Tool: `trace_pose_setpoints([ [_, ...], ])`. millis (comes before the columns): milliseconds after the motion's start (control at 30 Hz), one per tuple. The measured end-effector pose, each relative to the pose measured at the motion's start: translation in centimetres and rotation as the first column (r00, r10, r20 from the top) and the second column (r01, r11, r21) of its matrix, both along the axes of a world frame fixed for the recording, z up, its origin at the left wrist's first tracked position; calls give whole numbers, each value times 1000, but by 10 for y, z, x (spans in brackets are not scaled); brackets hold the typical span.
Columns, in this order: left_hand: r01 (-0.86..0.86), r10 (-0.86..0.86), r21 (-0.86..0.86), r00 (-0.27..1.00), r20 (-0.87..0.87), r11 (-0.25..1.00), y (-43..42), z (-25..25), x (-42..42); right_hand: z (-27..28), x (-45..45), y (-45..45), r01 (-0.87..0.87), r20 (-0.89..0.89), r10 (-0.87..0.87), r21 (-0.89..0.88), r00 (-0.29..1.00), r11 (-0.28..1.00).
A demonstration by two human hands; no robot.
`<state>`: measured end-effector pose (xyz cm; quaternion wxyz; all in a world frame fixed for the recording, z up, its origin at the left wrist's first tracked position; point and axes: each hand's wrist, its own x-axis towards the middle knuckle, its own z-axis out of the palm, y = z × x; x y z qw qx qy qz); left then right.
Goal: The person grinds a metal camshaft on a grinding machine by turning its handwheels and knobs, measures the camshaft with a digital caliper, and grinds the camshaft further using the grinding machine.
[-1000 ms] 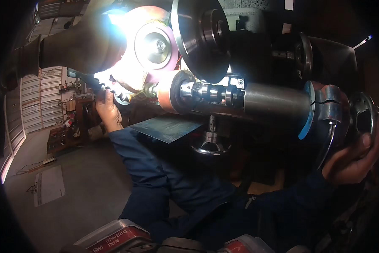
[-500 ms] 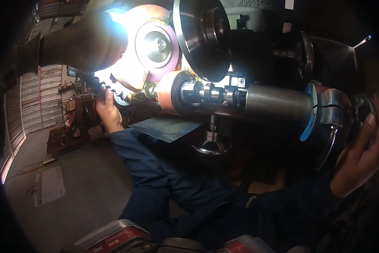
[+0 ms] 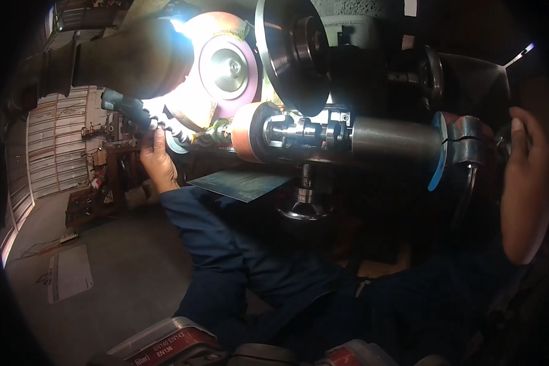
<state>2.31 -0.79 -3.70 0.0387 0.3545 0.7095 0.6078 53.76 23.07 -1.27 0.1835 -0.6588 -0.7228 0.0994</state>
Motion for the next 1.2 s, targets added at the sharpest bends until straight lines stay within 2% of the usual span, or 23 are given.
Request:
trace_pose_setpoints([
  [233, -22, 22, -20, 1000, -7, 1000, -4, -4, -12, 0, 9, 23, -112, 75, 124, -149, 989, 983],
  [333, -41, 41, -37, 999, -4, 998, -4, -5, -13, -10, 13, 31, -115, 142, 124, -69, 982, 991],
  [433, -53, 53, -48, 998, -15, 997, -3, -4, -13, -10, 12, 43, -175, 307, 192, -82, 932, 981],
  [533, -43, 43, -42, 999, -12, 998, -3, -4, -13, -14, 14, 41, -159, 264, 163, -37, 951, 987],
  [633, -45, 45, -41, 999, -9, 998, -3, -4, -12, -10, 11, 33, -98, 170, 113, -93, 979, 991],
  [733, -27, 26, -22, 999, -20, 999, 0, -1, -3, -3, 6, 18, -76, 153, 85, -62, 985, 995],
  [833, 13, -14, -21, 1000, -24, 1000, 2, 2, 2, -2, 2, 6, -4, 36, 6, -55, 999, 998],
  [933, 33, -34, -21, 999, -35, 999, 3, 4, 5, -3, 4, 5, -17, -16, 16, -59, 1000, 998],
  [1200, 28, -28, 8, 1000, 10, 1000, 3, 2, 4, -4, 1, -4, -25, -14, 26, 95, 1000, 995],
])
